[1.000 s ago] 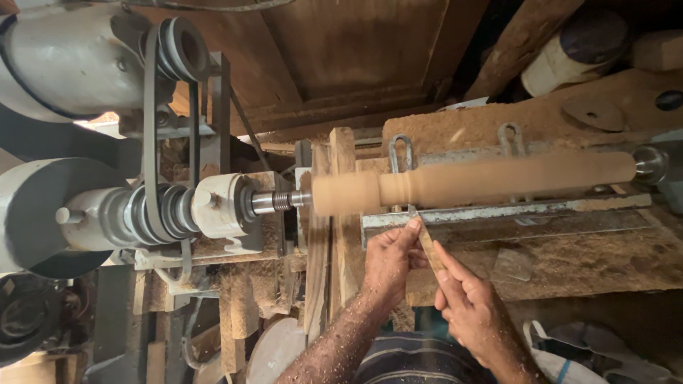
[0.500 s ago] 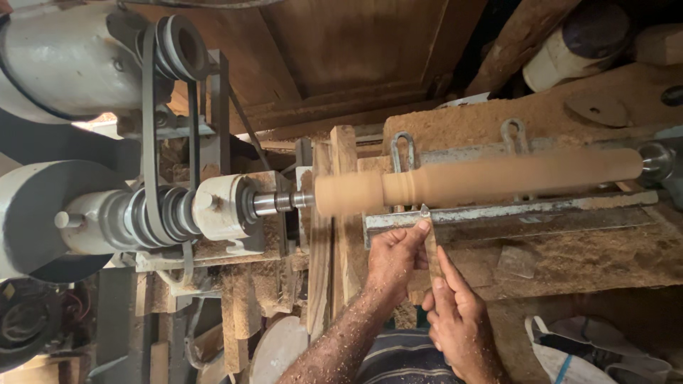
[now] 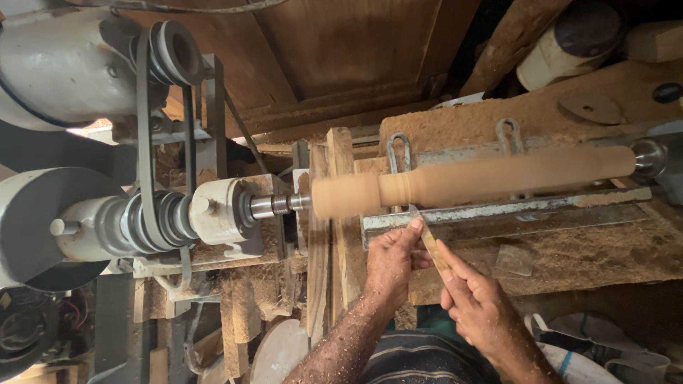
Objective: The person uses a wooden chisel to shape a cylindrical wooden blank mounted on a lathe. They repeatedly apply the tool to the spinning wood, removing shavings and forming a tapered profile along the length of the piece.
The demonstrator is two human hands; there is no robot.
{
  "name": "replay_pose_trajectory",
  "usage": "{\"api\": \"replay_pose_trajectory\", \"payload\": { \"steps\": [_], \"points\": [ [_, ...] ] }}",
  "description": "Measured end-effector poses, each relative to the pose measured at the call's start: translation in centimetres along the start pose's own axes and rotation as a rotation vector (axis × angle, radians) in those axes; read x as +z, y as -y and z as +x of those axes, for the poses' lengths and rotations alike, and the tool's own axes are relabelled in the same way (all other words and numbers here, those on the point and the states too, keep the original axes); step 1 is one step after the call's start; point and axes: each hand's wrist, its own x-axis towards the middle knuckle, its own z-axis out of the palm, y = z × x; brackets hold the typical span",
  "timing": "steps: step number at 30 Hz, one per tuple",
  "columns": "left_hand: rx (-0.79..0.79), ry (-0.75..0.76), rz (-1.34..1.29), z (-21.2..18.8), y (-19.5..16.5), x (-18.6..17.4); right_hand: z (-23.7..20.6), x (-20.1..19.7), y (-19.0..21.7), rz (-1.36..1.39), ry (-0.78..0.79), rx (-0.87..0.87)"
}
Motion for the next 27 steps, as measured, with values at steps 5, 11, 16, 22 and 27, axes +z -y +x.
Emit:
{"api": "replay_pose_trajectory", "payload": {
  "steps": [5, 11, 16, 22, 27],
  "points": [
    [0.031, 0.025, -0.029, 0.1, 0.3, -0.1, 0.5, -0.4, -0.5, 0.045, 0.028, 0.002],
    [0.039, -0.019, 0.076, 0.6, 0.6, -0.2, -0.5, 2.4, -1.4, 0.181, -0.089, 0.019],
    [0.029, 0.009, 0.089, 0.5, 0.6, -0.2, -0.8, 3.6, -1.3, 0.297, -0.127, 0.017],
    [0.032, -0.006, 0.052, 0.5, 0.6, -0.1, -0.8, 2.1, -0.5, 0.159, -0.072, 0.027],
    [0.008, 0.017, -0.018, 0.3, 0.4, -0.2, -0.3, 1.1, -0.3, 0.083, -0.022, 0.009]
  ]
}}
